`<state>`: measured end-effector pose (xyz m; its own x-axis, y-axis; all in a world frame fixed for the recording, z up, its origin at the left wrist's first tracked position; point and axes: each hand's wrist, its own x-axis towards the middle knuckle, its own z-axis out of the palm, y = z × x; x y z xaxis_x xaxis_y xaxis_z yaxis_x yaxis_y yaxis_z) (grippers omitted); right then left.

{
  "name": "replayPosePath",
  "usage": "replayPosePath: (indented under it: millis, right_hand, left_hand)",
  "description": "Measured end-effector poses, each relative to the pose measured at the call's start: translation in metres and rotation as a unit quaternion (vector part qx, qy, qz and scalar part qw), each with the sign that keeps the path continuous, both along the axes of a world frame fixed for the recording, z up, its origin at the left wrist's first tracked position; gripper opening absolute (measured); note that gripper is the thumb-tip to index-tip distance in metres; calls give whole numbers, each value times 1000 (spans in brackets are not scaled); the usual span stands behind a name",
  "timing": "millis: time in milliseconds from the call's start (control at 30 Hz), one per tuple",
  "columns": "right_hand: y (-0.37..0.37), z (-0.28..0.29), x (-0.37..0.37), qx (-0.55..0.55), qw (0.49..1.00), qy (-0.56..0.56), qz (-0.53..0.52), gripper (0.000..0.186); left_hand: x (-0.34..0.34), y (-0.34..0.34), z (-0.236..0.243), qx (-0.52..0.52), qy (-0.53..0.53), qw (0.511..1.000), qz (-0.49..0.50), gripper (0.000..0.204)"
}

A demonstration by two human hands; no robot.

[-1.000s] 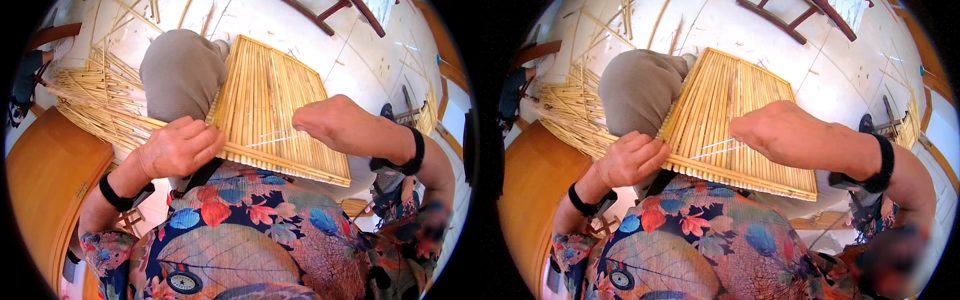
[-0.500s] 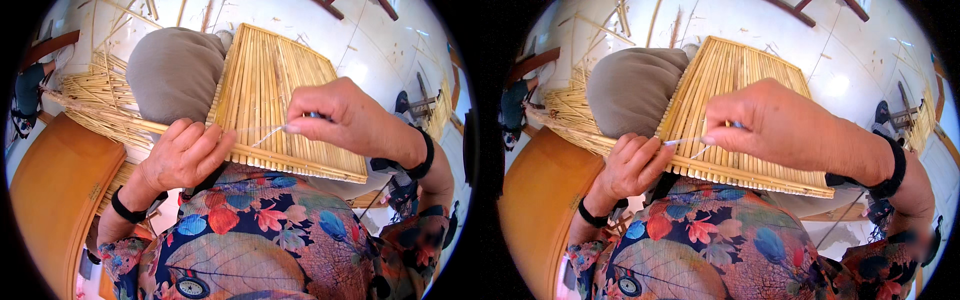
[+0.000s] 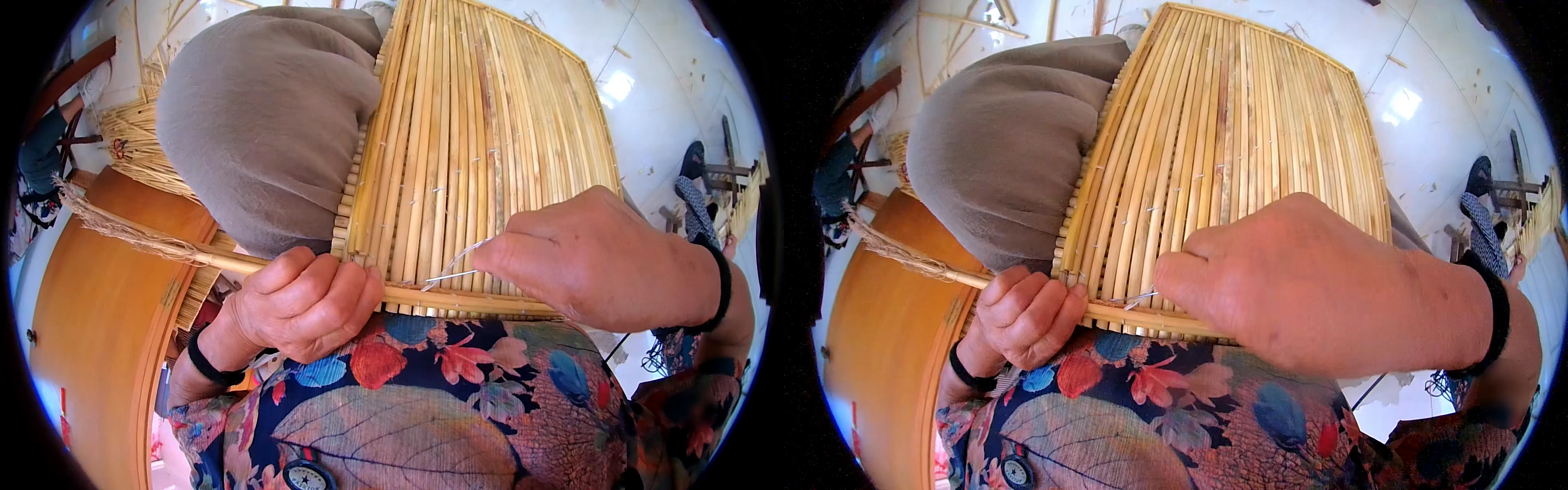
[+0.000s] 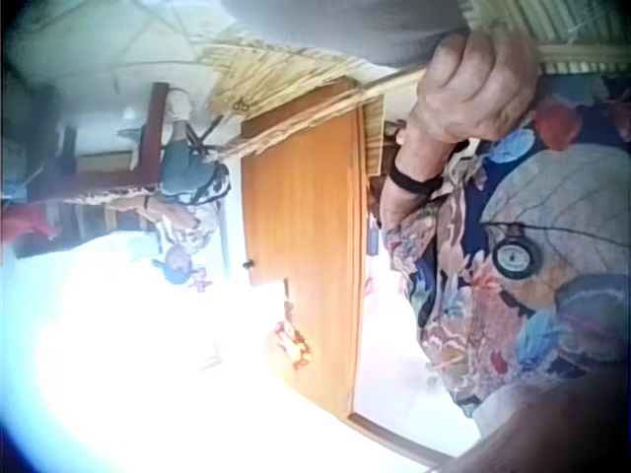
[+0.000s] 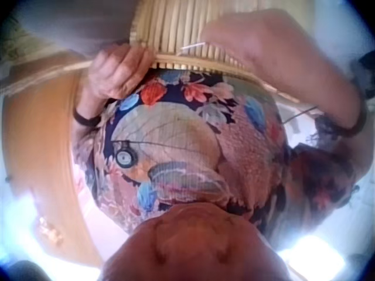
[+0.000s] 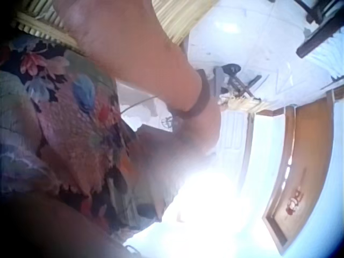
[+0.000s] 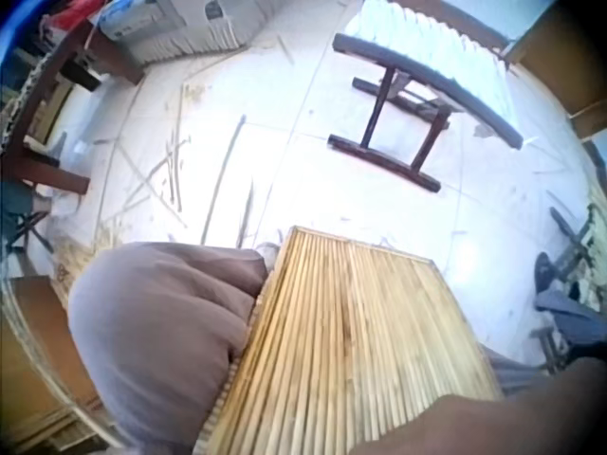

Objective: The person weaves thin bamboo strips into a flat panel using a needle-like tool and white thread. They repeatedly pass the needle through the strip edges to secure the weave, rotating the panel as needed.

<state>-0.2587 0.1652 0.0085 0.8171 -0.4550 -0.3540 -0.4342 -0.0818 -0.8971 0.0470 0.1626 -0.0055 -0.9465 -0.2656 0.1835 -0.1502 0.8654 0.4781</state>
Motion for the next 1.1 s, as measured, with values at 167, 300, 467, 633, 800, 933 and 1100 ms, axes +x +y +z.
replayPosePath:
  millis: [167, 300, 467, 633, 800, 933, 1100]
  right_hand:
    - [2, 2, 8, 11, 1000, -24, -15, 22]
    - [-1, 3, 8, 20, 999, -24, -10, 24]
    - [-3, 7, 10, 44, 998, -34, -2, 26]
    - [-5, 5, 11, 45, 998, -43, 4, 30]
    - [-10, 8, 12, 29, 999, -25, 14, 31]
    - [-7, 7, 13, 23, 999, -32, 11, 31]
    - [-5, 5, 12, 32, 999, -35, 0, 32]
  left_hand:
    - [4, -2, 4, -3, -17, 1000, -2, 29]
    - [6, -4, 5, 0, -19, 1000, -11, 28]
    - [9, -2, 2, -10, -15, 1000, -12, 27]
    - [9, 0, 4, 6, -12, 1000, -6, 24]
    - [9, 0, 4, 4, -14, 1000, -7, 23]
    - [10, 1, 4, 6, -15, 1000, -4, 24]
    - [9, 1, 4, 6, -15, 1000, -1, 23]
